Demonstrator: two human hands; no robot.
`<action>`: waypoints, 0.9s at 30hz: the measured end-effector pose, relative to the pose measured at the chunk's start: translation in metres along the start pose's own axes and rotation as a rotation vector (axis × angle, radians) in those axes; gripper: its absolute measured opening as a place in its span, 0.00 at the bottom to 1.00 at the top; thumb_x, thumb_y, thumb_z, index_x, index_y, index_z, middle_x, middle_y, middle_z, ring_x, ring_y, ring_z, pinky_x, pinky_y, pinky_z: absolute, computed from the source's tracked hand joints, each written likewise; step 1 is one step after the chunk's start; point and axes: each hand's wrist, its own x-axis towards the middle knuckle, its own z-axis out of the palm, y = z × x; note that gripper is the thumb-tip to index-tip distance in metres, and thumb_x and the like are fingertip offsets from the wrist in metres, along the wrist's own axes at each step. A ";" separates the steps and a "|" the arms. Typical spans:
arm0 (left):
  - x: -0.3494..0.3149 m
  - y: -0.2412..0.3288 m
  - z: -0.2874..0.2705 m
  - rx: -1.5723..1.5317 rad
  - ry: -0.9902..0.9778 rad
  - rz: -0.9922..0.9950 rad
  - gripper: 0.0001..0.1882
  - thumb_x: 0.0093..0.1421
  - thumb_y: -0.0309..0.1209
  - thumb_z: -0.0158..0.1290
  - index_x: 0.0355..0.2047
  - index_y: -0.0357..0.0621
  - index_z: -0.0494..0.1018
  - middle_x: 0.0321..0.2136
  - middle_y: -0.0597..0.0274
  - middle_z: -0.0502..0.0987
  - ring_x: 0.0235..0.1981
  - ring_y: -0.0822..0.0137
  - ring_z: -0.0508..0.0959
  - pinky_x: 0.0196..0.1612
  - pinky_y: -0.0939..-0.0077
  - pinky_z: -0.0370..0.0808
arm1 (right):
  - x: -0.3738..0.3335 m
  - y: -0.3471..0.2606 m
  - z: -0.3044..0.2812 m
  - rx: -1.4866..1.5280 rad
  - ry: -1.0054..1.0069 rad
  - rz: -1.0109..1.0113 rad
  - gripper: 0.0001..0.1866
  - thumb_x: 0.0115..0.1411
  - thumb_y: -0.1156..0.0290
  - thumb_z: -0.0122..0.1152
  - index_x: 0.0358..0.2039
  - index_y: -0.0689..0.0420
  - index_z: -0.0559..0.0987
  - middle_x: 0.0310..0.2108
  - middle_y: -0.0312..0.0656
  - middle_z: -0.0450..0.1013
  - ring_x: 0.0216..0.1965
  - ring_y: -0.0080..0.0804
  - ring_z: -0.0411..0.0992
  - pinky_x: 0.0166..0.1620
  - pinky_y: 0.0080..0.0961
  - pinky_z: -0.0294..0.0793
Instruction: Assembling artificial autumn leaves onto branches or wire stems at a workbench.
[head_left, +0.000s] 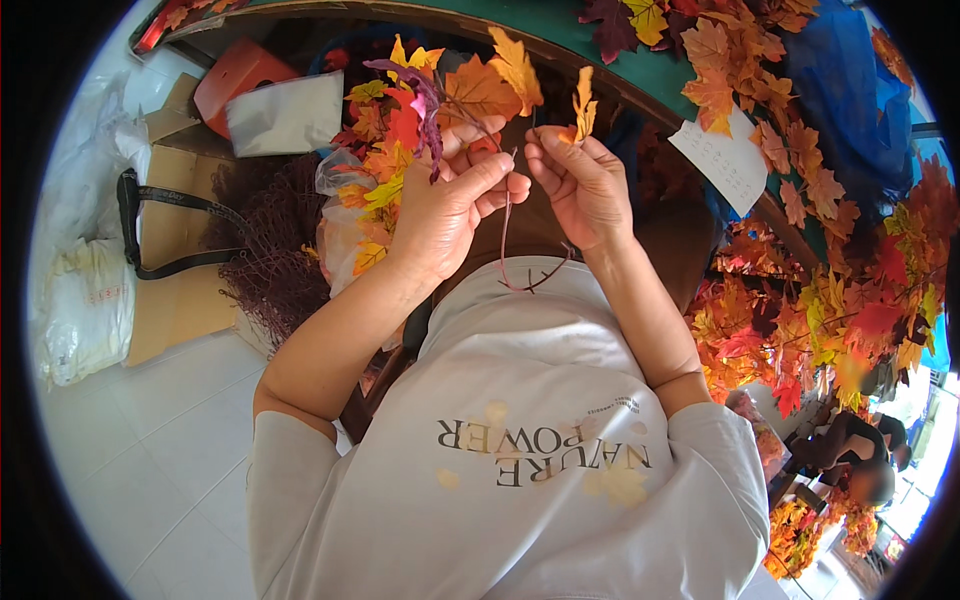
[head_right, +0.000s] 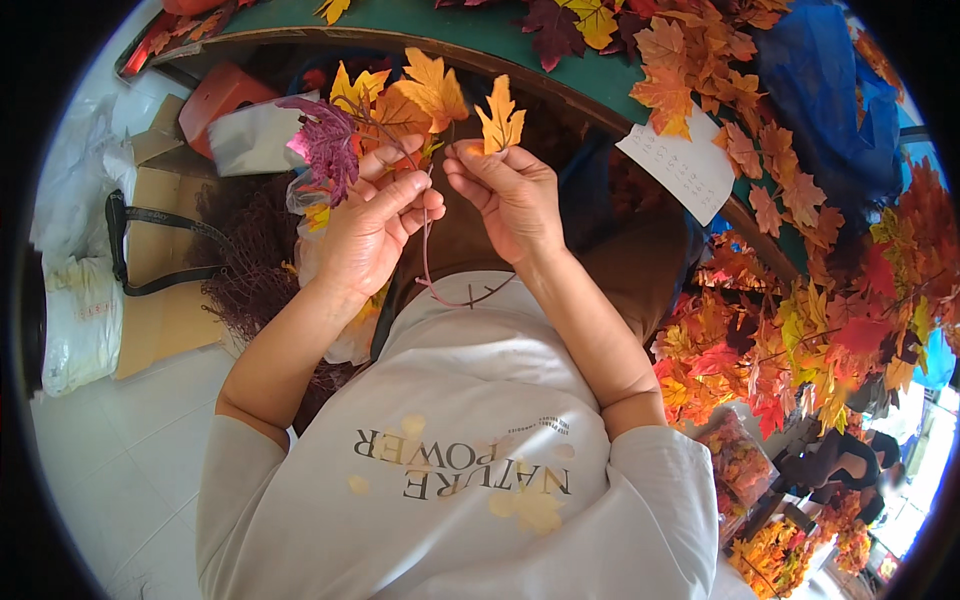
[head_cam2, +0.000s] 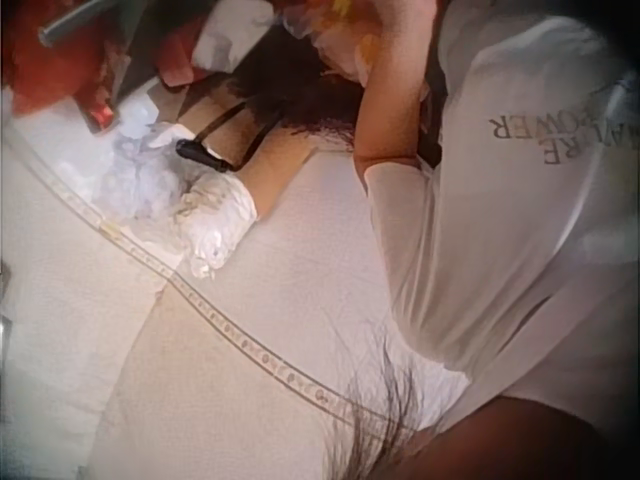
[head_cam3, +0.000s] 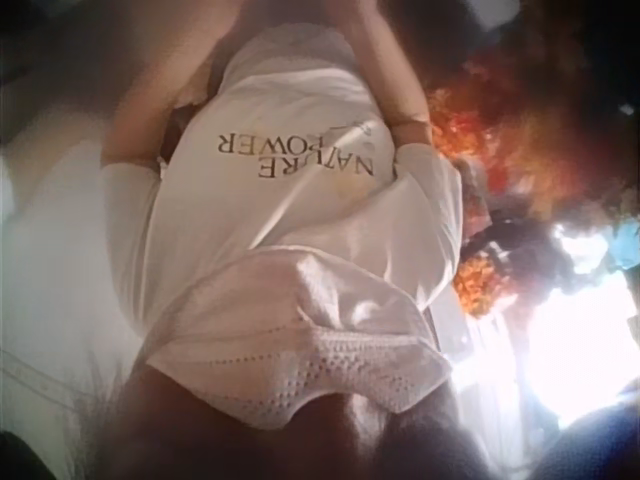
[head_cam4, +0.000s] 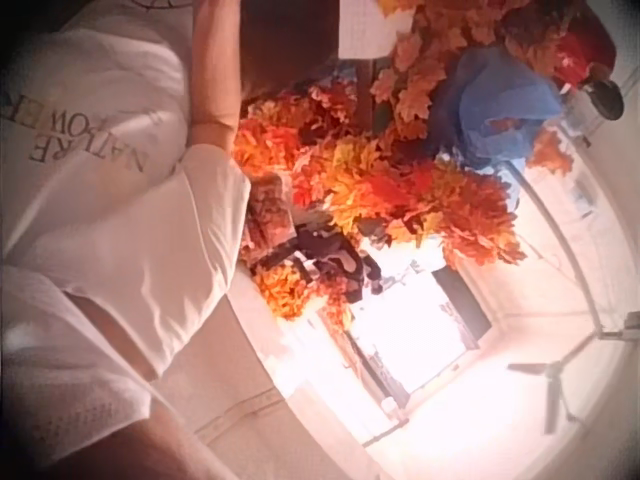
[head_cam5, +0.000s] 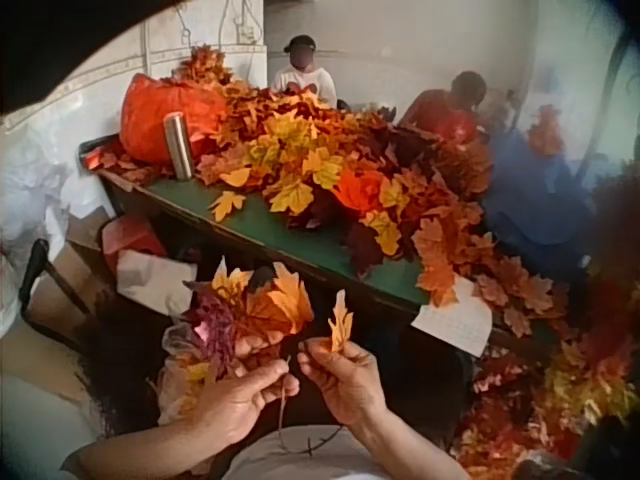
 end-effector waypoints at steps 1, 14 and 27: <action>0.000 0.000 -0.001 0.002 0.004 -0.002 0.21 0.58 0.22 0.50 0.52 0.40 0.62 0.30 0.62 0.75 0.31 0.71 0.77 0.37 0.76 0.75 | 0.000 0.005 0.001 0.047 -0.002 0.010 0.08 0.58 0.78 0.54 0.38 0.64 0.75 0.37 0.48 0.75 0.35 0.31 0.76 0.40 0.23 0.78; 0.000 -0.001 0.002 0.102 -0.017 0.026 0.21 0.57 0.21 0.50 0.52 0.38 0.62 0.31 0.60 0.76 0.29 0.72 0.77 0.34 0.80 0.76 | -0.009 0.018 0.002 0.001 -0.021 0.103 0.11 0.61 0.69 0.54 0.39 0.64 0.75 0.30 0.40 0.74 0.30 0.24 0.73 0.36 0.19 0.77; 0.002 -0.002 0.001 0.082 0.001 0.034 0.19 0.55 0.22 0.53 0.48 0.35 0.64 0.26 0.62 0.76 0.25 0.72 0.77 0.32 0.79 0.76 | -0.010 0.014 0.004 0.091 -0.091 0.201 0.12 0.62 0.66 0.52 0.30 0.62 0.74 0.27 0.37 0.73 0.26 0.23 0.72 0.34 0.17 0.77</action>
